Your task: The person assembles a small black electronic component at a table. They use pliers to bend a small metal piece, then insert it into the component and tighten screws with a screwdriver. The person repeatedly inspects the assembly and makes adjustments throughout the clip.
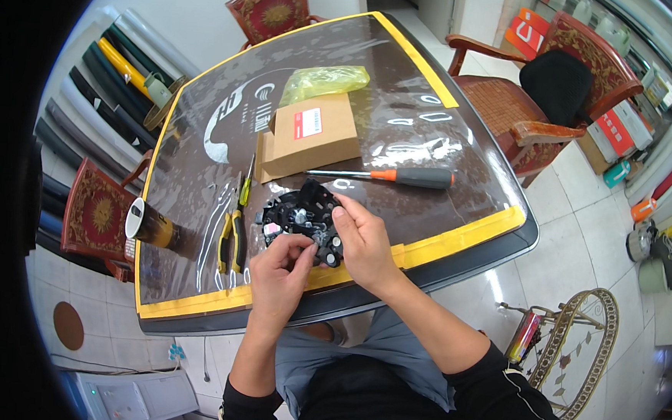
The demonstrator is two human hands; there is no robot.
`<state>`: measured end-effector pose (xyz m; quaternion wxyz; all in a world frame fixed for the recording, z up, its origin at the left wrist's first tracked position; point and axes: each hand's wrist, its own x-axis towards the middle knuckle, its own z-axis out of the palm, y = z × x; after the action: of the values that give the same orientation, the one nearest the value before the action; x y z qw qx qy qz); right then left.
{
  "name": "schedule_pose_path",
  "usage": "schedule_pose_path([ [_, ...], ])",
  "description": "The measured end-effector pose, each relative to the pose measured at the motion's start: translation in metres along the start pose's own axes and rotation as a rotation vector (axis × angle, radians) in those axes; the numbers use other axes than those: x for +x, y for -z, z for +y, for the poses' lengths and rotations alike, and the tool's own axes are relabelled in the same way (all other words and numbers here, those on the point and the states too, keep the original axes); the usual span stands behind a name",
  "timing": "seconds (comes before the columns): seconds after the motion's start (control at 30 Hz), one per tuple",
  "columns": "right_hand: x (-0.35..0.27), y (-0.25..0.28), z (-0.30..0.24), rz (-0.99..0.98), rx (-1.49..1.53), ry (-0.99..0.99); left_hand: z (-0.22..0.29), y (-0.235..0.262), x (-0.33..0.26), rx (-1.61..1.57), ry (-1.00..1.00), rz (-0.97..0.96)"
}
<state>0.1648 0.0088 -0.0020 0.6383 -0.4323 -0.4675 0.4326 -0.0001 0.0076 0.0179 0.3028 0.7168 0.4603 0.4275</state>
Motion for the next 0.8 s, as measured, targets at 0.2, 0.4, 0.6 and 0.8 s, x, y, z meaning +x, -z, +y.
schedule_pose_path([
  [0.2, 0.000, 0.001, 0.004, 0.009, 0.005, 0.010, 0.010, 0.006, 0.007, 0.088, -0.097, -0.034],
  [0.4, 0.001, -0.001, 0.007, 0.009, 0.009, 0.033, 0.008, 0.006, 0.006, 0.099, -0.055, -0.056],
  [0.6, 0.001, -0.001, 0.010, 0.031, 0.020, 0.018, -0.003, 0.003, 0.003, 0.056, -0.007, -0.067],
  [0.8, 0.001, 0.004, 0.009, 0.024, 0.043, -0.017, -0.013, -0.007, 0.001, -0.025, -0.079, -0.019],
])
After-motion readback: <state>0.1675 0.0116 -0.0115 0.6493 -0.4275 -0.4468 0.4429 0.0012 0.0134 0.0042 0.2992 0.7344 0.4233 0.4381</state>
